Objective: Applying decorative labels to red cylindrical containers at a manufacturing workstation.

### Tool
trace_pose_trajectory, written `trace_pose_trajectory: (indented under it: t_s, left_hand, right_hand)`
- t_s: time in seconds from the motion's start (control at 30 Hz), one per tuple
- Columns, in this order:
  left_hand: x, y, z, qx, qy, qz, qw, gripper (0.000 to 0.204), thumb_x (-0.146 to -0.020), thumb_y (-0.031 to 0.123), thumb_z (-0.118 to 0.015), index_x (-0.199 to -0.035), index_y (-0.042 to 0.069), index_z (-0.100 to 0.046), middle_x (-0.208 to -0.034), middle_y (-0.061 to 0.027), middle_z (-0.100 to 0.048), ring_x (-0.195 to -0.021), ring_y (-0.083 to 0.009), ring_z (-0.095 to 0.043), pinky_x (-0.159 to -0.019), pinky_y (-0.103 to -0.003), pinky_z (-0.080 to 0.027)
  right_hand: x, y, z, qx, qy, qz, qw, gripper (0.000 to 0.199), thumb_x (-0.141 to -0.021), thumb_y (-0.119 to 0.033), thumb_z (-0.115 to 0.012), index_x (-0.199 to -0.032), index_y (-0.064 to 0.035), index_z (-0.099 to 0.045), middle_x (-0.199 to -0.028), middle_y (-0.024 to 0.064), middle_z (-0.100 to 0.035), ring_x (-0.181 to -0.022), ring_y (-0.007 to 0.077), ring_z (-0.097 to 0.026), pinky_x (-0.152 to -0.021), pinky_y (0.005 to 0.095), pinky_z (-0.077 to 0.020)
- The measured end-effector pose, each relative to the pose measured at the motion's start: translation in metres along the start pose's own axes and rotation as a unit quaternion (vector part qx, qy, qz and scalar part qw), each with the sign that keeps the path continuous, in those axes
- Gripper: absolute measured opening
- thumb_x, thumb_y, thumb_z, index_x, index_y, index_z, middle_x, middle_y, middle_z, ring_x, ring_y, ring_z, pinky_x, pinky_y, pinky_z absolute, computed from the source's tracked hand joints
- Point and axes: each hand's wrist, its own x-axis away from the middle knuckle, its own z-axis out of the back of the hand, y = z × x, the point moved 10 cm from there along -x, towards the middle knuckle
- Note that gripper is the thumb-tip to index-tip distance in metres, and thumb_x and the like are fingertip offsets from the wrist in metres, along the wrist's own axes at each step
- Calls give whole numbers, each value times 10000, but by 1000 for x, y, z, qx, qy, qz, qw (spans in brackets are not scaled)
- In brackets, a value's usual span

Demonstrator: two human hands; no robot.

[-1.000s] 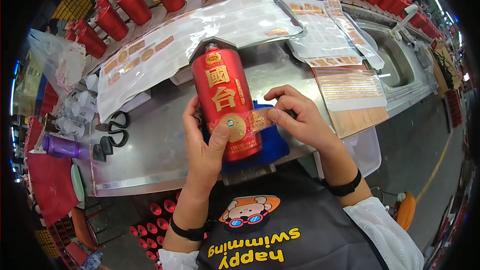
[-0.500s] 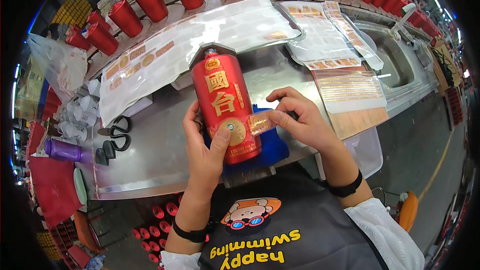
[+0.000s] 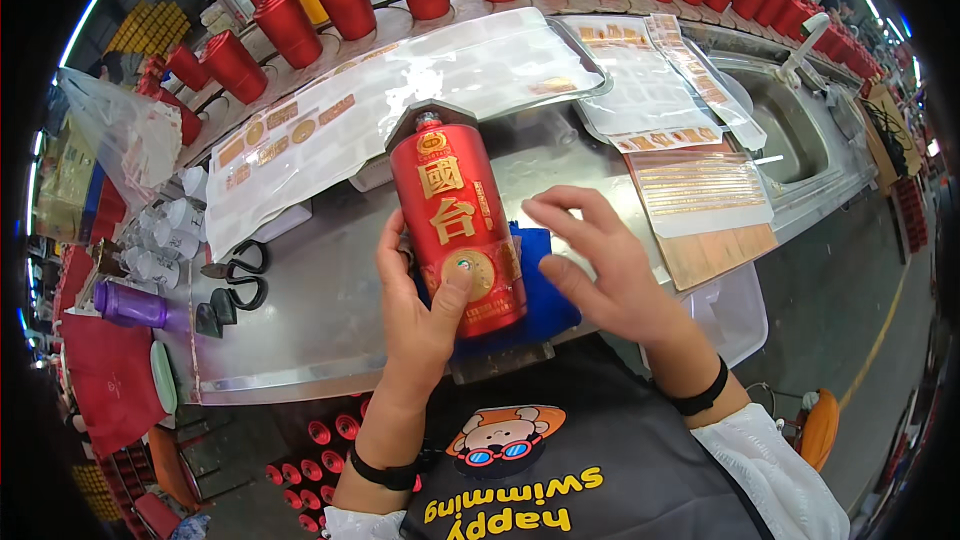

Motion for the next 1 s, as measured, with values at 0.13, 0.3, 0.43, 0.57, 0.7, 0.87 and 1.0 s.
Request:
trace_pose_trajectory:
  t_s: [0.13, 0.3, 0.43, 0.57, 0.7, 0.87, 1.0]
  left_hand:
    - [1, 2, -3, -2, -7, 4, 1000, 798, -886, 308, -674, -1428, -30, -195, -1347, -190, -395, -1209, -235, -461, -1022, -358, -388]
    - [1, 2, -3, -14, 0, -5, 1000, 803, -873, 294, -686, -1428, -24, -200, -1335, -190, -402, -1198, -238, -471, -1007, -361, -407]
    - [1, 3, -2, -19, 7, -11, 1000, 818, -860, 293, -701, -1426, -24, -202, -1329, -189, -405, -1194, -238, -471, -1010, -359, -402]
    - [1, 0, 0, -35, -6, -31, 999, 793, -882, 295, -674, -1431, -26, -200, -1337, -186, -400, -1195, -235, -465, -1016, -353, -390]
    - [1, 3, -1, 12, -11, -31, 999, 689, -945, 258, -572, -1444, -30, -193, -1340, -185, -407, -1196, -222, -459, -1017, -339, -381]
    - [3, 7, -3, 16, -19, -27, 999, 636, -969, 223, -524, -1448, -31, -192, -1323, -186, -431, -1189, -213, -465, -1013, -333, -382]
    - [3, 5, -2, 37, -18, -21, 999, 641, -966, 222, -526, -1449, -35, -191, -1317, -188, -437, -1179, -213, -471, -1011, -334, -384]
  right_hand:
    - [5, -30, -18, 10, -40, 129, 991, 527, -828, -156, -687, -1327, -73, -538, -1288, 216, -470, -1147, 379, -493, -963, 426, -421]
    - [14, -26, -30, 71, -50, 149, 985, 540, -818, -218, -701, -1313, -67, -544, -1322, 214, -450, -1154, 380, -490, -964, 449, -411]
    - [17, -23, -33, 84, -54, 147, 984, 538, -812, -219, -701, -1299, -50, -547, -1326, 215, -451, -1155, 381, -491, -962, 452, -413]
    - [16, -25, -32, 81, -54, 151, 984, 549, -793, -202, -711, -1294, -44, -550, -1325, 215, -454, -1159, 382, -491, -961, 453, -415]
    - [13, -29, -31, 75, -41, 157, 984, 544, -794, -212, -712, -1294, -63, -558, -1334, 215, -449, -1168, 381, -489, -968, 452, -409]
    - [13, -27, -38, 95, -52, 159, 981, 534, -807, -245, -703, -1299, -89, -564, -1340, 211, -445, -1173, 381, -486, -978, 458, -397]
    - [13, -27, -34, 86, -42, 155, 983, 537, -805, -245, -704, -1302, -98, -561, -1343, 210, -441, -1170, 384, -487, -972, 465, -396]
